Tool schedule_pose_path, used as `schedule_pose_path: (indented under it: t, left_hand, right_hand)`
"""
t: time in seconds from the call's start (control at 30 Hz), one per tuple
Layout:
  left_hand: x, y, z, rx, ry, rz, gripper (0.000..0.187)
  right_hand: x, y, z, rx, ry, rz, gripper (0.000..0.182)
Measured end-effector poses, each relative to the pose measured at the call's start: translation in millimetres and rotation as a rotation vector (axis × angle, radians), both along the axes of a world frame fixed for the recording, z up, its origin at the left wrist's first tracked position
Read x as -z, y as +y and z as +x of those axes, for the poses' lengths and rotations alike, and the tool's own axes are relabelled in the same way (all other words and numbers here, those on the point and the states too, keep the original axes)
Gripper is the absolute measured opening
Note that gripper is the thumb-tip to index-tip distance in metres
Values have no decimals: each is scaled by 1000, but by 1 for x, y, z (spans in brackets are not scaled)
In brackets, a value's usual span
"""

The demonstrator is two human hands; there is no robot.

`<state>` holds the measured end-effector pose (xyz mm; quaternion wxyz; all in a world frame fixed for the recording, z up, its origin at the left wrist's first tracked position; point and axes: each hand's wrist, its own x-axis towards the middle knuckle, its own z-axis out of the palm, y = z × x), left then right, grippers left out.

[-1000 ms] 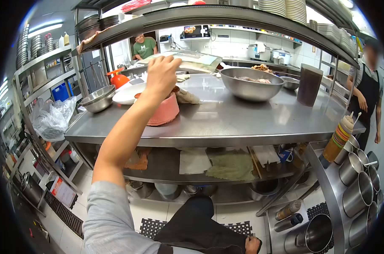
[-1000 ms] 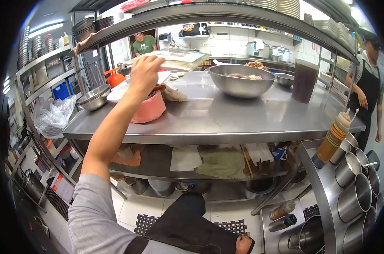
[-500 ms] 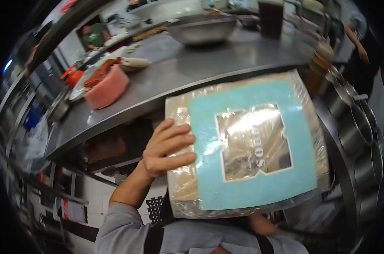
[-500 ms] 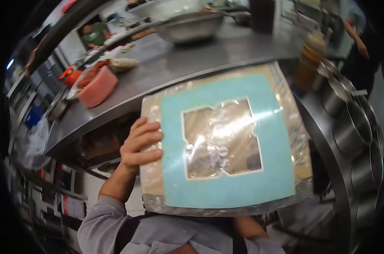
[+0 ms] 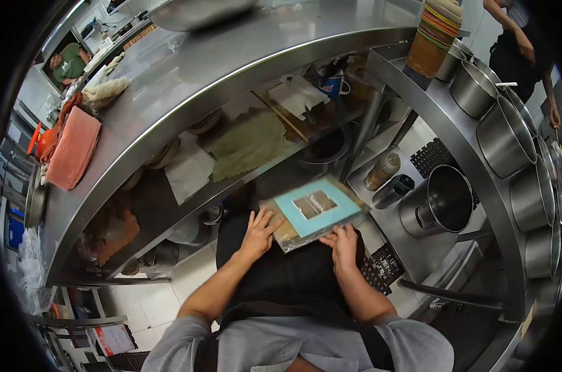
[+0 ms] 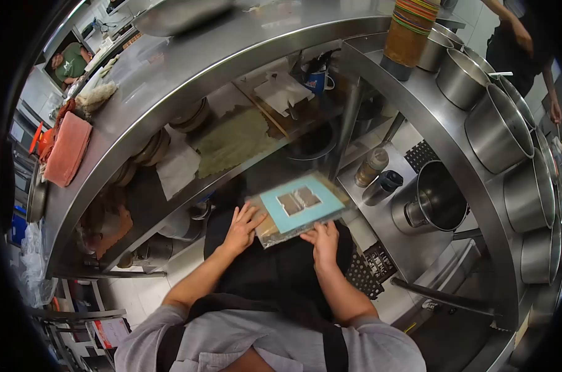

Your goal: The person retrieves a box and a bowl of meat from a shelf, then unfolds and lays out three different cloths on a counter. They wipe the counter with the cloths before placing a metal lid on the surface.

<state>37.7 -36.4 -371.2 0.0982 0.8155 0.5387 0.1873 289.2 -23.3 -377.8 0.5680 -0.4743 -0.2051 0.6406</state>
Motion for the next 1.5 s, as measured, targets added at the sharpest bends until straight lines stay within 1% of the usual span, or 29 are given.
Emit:
schedule_pose_path:
  t: [0.03, 0.1, 0.17, 0.23, 0.3, 0.37, 0.43, 0.53, 0.6, 0.63, 0.7, 0.73, 0.77, 0.83, 0.87, 0.93, 0.97, 1.0, 1.03, 1.07, 1.1, 1.13, 1.17, 1.23, 1.33, 1.37, 1.43, 1.47, 1.5]
  left_hand:
    - [-4, -2, 0, 7, 1, -1, 58]
    - [-25, -17, 6, -267, -48, -35, 62]
    - [-24, -41, -3, -357, -52, -48, 62]
    - [-13, -66, -14, -369, 16, -112, 59]
    - [-13, -71, -17, -356, 69, -145, 54]
    - [-4, -70, -19, -376, 126, -86, 47]
    - [-4, -62, -14, -399, 80, -74, 48]
    - [18, -35, -26, -386, -185, -163, 57]
    - [15, -1, -17, -596, -1558, -629, 77]
    - [4, 22, -14, -514, -1942, -815, 61]
    - [-13, 58, 2, -299, -2036, -756, 53]
    - [-25, 72, 14, -288, -1955, -655, 41]
    - [-14, 96, 18, -354, -2084, -630, 40]
    - [-14, 120, 27, -563, -2085, -688, 31]
    - [-7, 129, 24, -548, -2094, -691, 31]
    - [32, 160, 12, -552, -2201, -619, 25]
    - [62, 174, 5, -565, -2164, -629, 27]
    - [88, 180, -2, -469, -1554, -487, 28]
    - [83, 181, -2, -356, -948, -333, 30]
    - [77, 187, 0, -350, -950, -338, 30]
    - [19, 186, 13, -407, -518, -406, 33]
    - [-11, 186, 19, -451, -80, -456, 36]
    - [67, 201, 5, -443, -76, -460, 36]
    - [168, 256, 7, -277, -85, -371, 42]
    - [287, 294, -19, -59, -89, -251, 53]
    - [277, 291, -29, -78, -71, -258, 53]
    - [236, 266, -40, -253, -833, -740, 43]
    - [210, 242, -45, -385, -1250, -931, 39]
    - [162, 215, -51, -399, -753, -989, 48]
  right_hand:
    - [6, 17, -7, 6, -24, 23, 24]
    - [9, 46, -19, 0, -50, 3, 23]
    - [0, 62, -25, -1, -72, -3, 22]
    - [-14, 48, -29, -45, -102, -80, 14]
    - [-23, 27, -29, -79, -150, -101, 17]
    - [-20, 19, -32, 0, -52, -114, 17]
    - [10, 36, -42, 90, -46, -17, 16]
    - [12, 96, -57, 13, 1, 50, 13]
    - [12, 128, -66, -4, -35, 92, 14]
    - [13, 141, -68, -17, -94, 121, 15]
    - [16, 153, -73, 40, -238, 143, 16]
    - [14, 157, -73, 19, -223, 126, 16]
    - [16, 160, -70, -24, -267, 112, 17]
    - [11, 160, -63, 4, -324, 102, 34]
    - [5, 156, -65, 9, -335, 111, 34]
    - [-6, 151, -63, 8, -377, 101, 56]
    - [-6, 147, -55, -76, -468, 78, 68]
    - [-2, 138, -47, -158, -569, 82, 64]
    - [4, 130, -38, -242, -667, 88, 61]
    - [10, 117, -31, -296, -670, 29, 58]
    - [17, 101, -23, -345, -670, -33, 55]
    - [24, 85, -16, -395, -713, -101, 51]
    - [31, 69, -10, -445, -753, -170, 46]
    - [59, 35, 1, -508, -872, -187, 37]
    - [36, -11, 18, -570, -1025, -184, 31]
    - [25, -19, 24, -609, -1072, -204, 30]
    - [13, -42, 37, -633, -1083, -242, 29]
    - [9, -53, 44, -598, -994, -241, 28]
    - [-1, -66, 48, -581, -906, -253, 27]
